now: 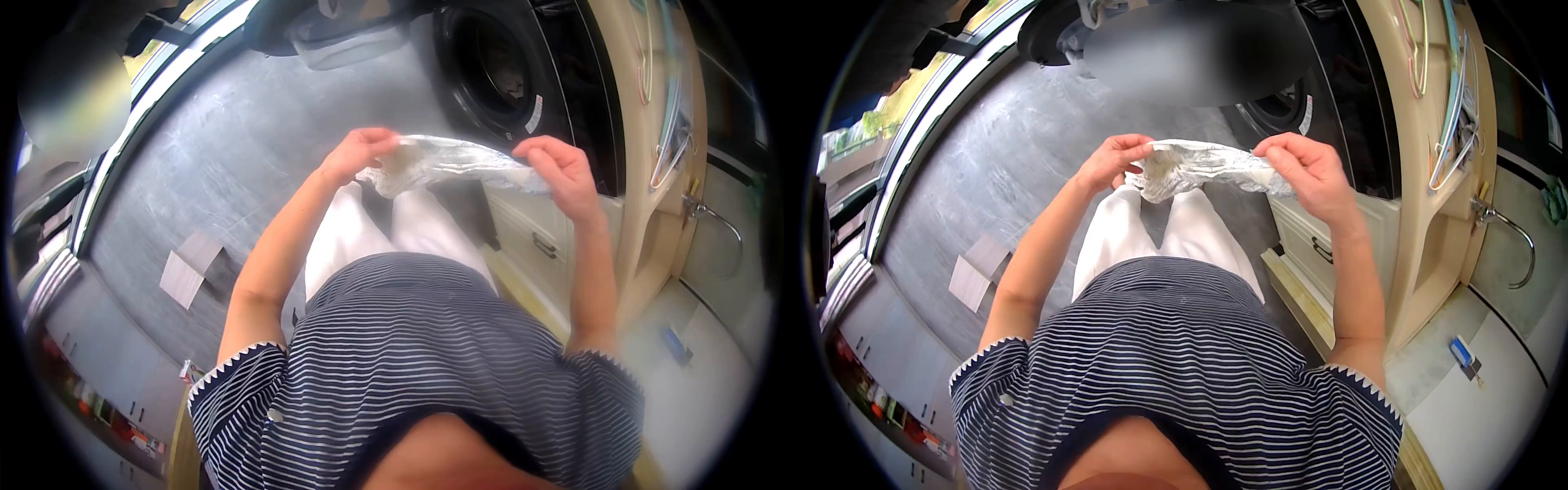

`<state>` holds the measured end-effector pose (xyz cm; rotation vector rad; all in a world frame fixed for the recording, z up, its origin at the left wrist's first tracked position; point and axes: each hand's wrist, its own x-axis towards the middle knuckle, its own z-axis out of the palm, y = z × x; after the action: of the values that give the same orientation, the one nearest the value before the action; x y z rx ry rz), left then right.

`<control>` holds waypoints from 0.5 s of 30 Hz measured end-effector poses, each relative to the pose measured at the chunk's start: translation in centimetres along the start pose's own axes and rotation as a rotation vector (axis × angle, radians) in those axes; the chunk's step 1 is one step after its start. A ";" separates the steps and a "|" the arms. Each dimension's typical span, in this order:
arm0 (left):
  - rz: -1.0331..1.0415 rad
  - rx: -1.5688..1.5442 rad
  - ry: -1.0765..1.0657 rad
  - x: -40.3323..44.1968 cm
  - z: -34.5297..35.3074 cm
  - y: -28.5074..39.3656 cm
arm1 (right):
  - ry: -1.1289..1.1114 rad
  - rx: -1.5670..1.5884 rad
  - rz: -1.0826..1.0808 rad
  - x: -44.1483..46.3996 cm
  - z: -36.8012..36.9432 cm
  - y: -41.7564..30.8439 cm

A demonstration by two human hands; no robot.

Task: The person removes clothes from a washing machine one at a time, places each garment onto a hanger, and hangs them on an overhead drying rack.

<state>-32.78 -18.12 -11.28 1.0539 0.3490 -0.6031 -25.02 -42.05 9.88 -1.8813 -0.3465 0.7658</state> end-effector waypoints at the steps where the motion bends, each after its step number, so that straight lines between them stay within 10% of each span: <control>1: 0.094 -0.010 0.088 -0.7 0.0 0.0 | -0.048 -0.007 -0.001 0.1 0.9 0.1; 6: 0.257 0.186 0.395 -2.6 2.4 -2.5 | -0.348 -0.153 -0.079 0.5 3.6 -1.1; 15: -0.063 0.045 0.004 -4.9 8.8 -5.4 | -0.577 -0.290 -0.171 -1.4 2.1 -2.5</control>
<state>-40.08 -26.39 -8.34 1.0903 0.3745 -0.6683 -27.22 -40.28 12.05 -1.8314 -1.0127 1.1825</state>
